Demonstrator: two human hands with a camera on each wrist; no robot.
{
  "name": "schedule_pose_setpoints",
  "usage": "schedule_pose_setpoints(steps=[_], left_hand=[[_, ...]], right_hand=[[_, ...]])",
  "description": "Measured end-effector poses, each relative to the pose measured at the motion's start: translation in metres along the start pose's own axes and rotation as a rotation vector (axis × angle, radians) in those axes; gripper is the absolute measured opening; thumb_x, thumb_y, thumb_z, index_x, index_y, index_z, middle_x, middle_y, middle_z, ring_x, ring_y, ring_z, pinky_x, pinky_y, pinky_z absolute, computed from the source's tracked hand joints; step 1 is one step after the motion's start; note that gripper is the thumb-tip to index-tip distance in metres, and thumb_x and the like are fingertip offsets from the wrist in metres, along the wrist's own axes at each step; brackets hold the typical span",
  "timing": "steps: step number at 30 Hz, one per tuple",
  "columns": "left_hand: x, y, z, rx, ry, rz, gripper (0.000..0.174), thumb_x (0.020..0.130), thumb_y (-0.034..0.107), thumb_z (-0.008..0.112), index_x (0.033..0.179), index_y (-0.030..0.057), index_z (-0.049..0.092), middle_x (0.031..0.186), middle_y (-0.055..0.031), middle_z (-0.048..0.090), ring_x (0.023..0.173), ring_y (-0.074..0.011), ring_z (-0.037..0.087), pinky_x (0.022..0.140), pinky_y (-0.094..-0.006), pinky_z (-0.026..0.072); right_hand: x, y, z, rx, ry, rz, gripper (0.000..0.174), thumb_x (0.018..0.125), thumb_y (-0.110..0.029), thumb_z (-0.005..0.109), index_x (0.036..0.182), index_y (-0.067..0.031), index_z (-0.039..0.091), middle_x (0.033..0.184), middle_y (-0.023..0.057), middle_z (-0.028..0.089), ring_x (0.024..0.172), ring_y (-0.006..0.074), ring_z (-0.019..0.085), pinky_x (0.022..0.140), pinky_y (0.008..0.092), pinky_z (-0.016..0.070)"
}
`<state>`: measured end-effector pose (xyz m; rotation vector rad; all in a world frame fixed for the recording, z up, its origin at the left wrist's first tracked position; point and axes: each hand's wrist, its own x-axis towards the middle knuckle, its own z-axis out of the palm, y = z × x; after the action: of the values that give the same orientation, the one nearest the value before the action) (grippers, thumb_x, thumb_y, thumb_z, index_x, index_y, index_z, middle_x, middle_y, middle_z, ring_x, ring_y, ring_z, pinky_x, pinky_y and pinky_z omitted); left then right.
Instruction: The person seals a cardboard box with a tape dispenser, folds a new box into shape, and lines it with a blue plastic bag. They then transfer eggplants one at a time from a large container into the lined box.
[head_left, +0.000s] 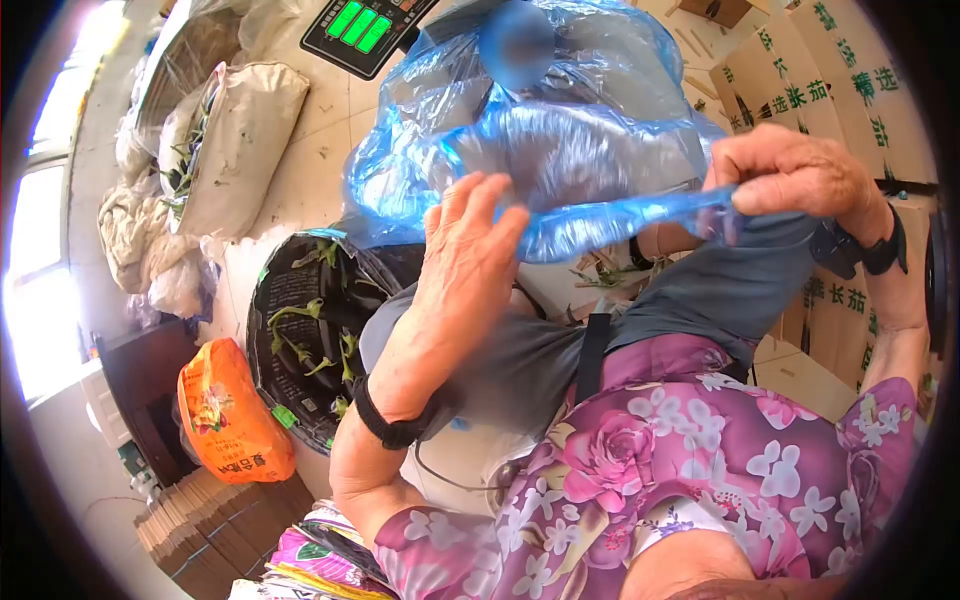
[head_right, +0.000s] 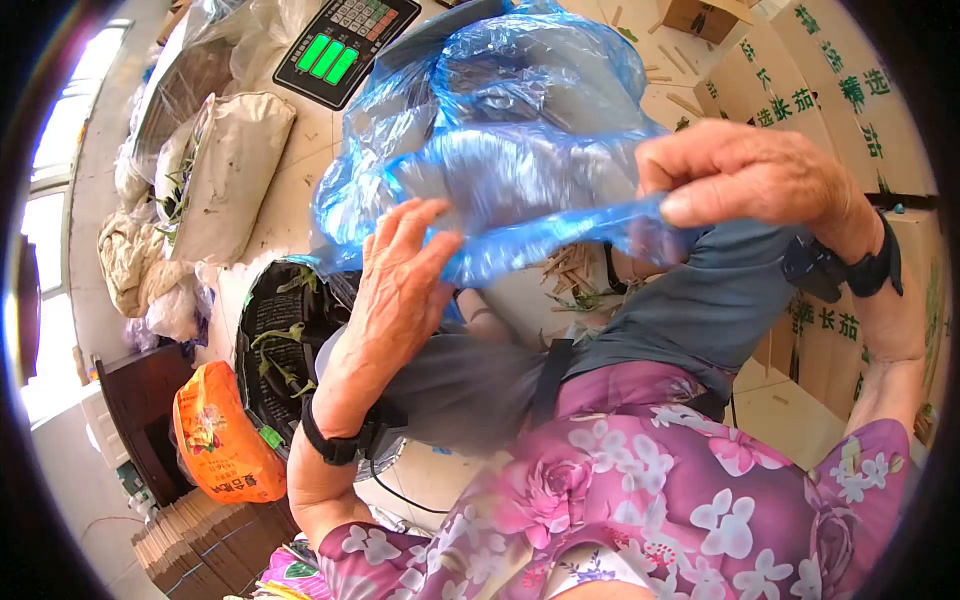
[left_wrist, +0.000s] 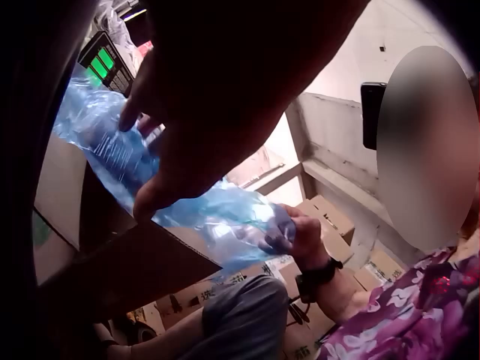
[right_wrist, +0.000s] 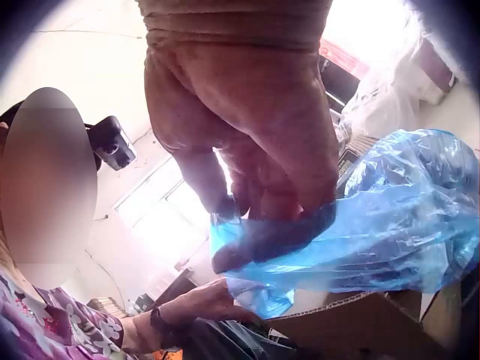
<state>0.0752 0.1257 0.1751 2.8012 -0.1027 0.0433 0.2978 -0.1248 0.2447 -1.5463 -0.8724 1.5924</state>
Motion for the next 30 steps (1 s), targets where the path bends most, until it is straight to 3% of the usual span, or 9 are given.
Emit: schedule_pose_setpoints(steps=[5,7,10,14,17,19,22,26,30], left_hand=[[-0.014,0.010,-0.002,-0.136,-0.028,-0.027,0.028,0.067,-0.006,0.061,0.093,0.0026,0.056,0.097,-0.0149,0.056,0.100,-0.0362,0.053,0.085,-0.0455,0.0423],[-0.025,0.023,0.008,-0.255,-0.111,-0.062,0.021,0.069,0.000,0.061,0.088,0.0054,0.056,0.095,-0.0139,0.057,0.096,-0.0336,0.053,0.082,-0.0431,0.0415],[-0.036,0.043,0.052,-0.117,0.101,0.019,0.023,0.068,0.000,0.061,0.090,0.0048,0.057,0.099,-0.0115,0.056,0.099,-0.0325,0.054,0.083,-0.0444,0.0418],[-0.045,0.070,0.075,-0.080,0.491,0.019,0.028,0.065,0.002,0.064,0.092,0.0019,0.061,0.103,-0.0111,0.060,0.104,-0.0331,0.057,0.086,-0.0436,0.0437],[-0.055,0.082,0.079,-0.215,0.552,0.005,0.026,0.065,0.002,0.065,0.091,0.0016,0.062,0.100,-0.0104,0.060,0.100,-0.0324,0.060,0.085,-0.0437,0.0448],[-0.058,0.078,0.094,-0.282,0.476,-0.016,0.027,0.068,0.003,0.066,0.095,0.0019,0.063,0.102,-0.0117,0.061,0.102,-0.0318,0.058,0.084,-0.0436,0.0439],[-0.055,0.060,0.138,0.054,-0.214,-0.199,0.039,0.074,0.009,0.069,0.112,0.0049,0.060,0.107,-0.0135,0.060,0.104,-0.0324,0.053,0.079,-0.0446,0.0408],[-0.062,0.060,0.142,-0.031,-0.022,-0.161,0.036,0.080,0.013,0.068,0.115,0.0049,0.059,0.107,-0.0137,0.060,0.101,-0.0329,0.055,0.079,-0.0443,0.0425],[-0.076,0.058,0.056,-0.526,0.067,-0.208,0.034,0.084,0.013,0.069,0.115,0.0011,0.059,0.099,-0.0191,0.065,0.091,-0.0376,0.062,0.078,-0.0434,0.0500]], right_hand=[[-0.007,0.042,0.003,-0.320,-0.102,-0.009,0.021,0.085,-0.015,0.057,0.094,0.0017,0.065,0.092,0.0114,0.072,0.076,0.0222,0.066,0.071,0.0328,0.0492],[-0.003,0.071,0.012,-0.529,-0.061,0.077,0.019,0.083,-0.018,0.057,0.085,0.0005,0.058,0.079,0.0172,0.067,0.072,0.0324,0.062,0.065,0.0390,0.0478],[0.019,0.140,0.032,-0.845,-0.076,0.087,0.021,0.078,-0.019,0.054,0.083,0.0004,0.058,0.074,0.0244,0.062,0.075,0.0472,0.060,0.067,0.0511,0.0482],[0.043,0.174,0.070,-1.069,0.033,0.090,0.019,0.075,-0.017,0.057,0.087,-0.0026,0.058,0.072,0.0185,0.062,0.071,0.0400,0.063,0.066,0.0477,0.0486],[0.048,0.173,0.075,-1.159,0.086,0.031,0.022,0.075,-0.018,0.060,0.090,-0.0024,0.059,0.077,0.0154,0.063,0.071,0.0354,0.065,0.068,0.0445,0.0484],[0.049,0.168,0.074,-1.210,0.148,0.116,0.022,0.075,-0.017,0.060,0.091,-0.0031,0.060,0.082,0.0141,0.064,0.077,0.0327,0.065,0.072,0.0430,0.0469],[0.055,0.201,0.078,-1.517,0.275,-0.037,0.021,0.077,-0.019,0.061,0.092,-0.0046,0.061,0.085,0.0119,0.064,0.083,0.0287,0.064,0.075,0.0406,0.0440],[0.047,0.199,0.084,-1.466,0.255,-0.027,0.024,0.078,-0.023,0.065,0.094,-0.0056,0.062,0.086,0.0094,0.064,0.087,0.0258,0.062,0.077,0.0394,0.0419],[0.006,0.159,0.081,-1.394,0.271,-0.079,0.022,0.079,-0.022,0.066,0.093,-0.0054,0.062,0.083,0.0093,0.063,0.081,0.0280,0.061,0.075,0.0408,0.0442]])
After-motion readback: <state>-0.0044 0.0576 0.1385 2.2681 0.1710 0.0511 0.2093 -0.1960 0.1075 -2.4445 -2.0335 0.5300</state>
